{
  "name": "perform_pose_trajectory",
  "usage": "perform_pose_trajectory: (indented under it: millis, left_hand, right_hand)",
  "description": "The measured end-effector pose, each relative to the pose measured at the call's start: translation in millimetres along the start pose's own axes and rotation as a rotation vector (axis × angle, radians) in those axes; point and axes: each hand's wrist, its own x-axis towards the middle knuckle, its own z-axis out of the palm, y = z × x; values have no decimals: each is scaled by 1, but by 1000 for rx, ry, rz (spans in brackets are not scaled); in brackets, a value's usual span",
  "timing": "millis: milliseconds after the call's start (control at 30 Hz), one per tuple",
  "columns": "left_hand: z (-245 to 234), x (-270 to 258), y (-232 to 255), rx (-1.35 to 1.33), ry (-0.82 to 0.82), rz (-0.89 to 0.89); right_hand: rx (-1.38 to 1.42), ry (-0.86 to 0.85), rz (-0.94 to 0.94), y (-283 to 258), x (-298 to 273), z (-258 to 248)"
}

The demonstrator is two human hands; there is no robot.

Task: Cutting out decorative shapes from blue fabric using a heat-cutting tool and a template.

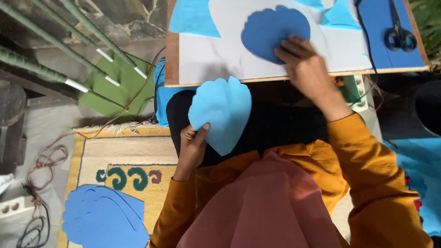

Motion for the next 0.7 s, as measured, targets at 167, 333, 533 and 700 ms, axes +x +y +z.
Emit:
perform_pose_trajectory:
  millis: [167, 333, 533, 700]
  left_hand:
    - [19, 0, 2, -71, -118, -16]
    - [36, 7, -36, -63, -262, -37]
    - [81, 8, -81, -101, -497, -227]
    - [87, 7, -144, -78, -613, -313]
  right_hand:
    - [414, 182, 201, -30, -39, -38]
    - [1354, 271, 760, -83, -113, -49]
    - [1351, 246, 1425, -107, -228, -42]
    - [1292, 592, 1420, -108, -203, -99]
